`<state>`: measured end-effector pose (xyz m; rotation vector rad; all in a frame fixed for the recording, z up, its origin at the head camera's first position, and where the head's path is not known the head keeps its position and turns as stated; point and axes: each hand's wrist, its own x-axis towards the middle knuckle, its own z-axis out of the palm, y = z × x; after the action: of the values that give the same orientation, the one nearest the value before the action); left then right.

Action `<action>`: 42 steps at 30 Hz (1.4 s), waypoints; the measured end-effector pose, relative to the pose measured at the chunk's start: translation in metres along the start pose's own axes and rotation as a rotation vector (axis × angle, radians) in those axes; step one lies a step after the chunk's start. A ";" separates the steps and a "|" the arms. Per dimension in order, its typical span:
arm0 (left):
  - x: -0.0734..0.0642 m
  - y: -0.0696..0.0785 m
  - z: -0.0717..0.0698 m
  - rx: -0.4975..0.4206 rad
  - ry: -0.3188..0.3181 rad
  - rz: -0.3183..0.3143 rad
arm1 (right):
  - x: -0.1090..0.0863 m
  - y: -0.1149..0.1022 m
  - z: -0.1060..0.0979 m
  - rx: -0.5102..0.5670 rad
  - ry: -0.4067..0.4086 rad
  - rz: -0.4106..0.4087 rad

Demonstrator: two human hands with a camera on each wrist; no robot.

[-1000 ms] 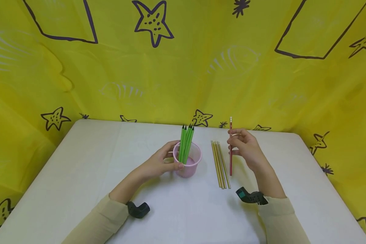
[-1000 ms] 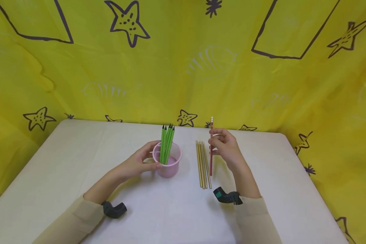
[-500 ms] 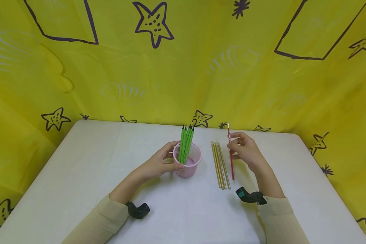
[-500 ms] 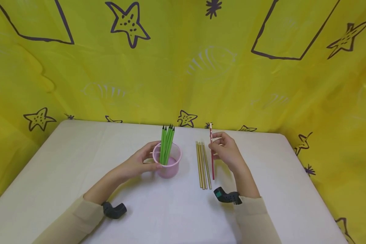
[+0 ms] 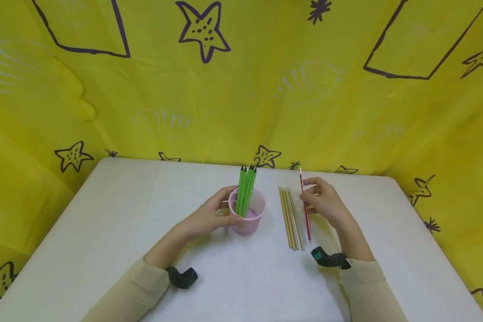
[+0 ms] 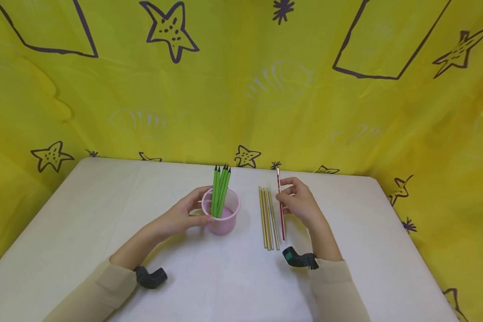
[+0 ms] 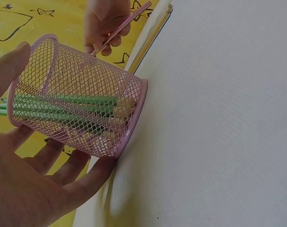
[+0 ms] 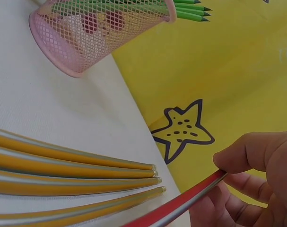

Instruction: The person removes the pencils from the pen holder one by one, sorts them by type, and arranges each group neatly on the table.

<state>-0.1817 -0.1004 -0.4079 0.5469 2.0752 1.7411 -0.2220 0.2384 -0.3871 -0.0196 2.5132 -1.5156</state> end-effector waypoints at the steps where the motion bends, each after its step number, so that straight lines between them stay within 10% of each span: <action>1: 0.000 0.000 0.000 -0.001 0.000 0.000 | 0.000 0.000 0.000 -0.003 -0.003 0.001; 42: 0.000 0.002 0.000 0.001 0.004 -0.007 | 0.003 0.015 0.008 -0.153 -0.126 0.101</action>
<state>-0.1816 -0.0997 -0.4064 0.5361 2.0779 1.7387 -0.2222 0.2381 -0.4042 -0.0105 2.4828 -1.2420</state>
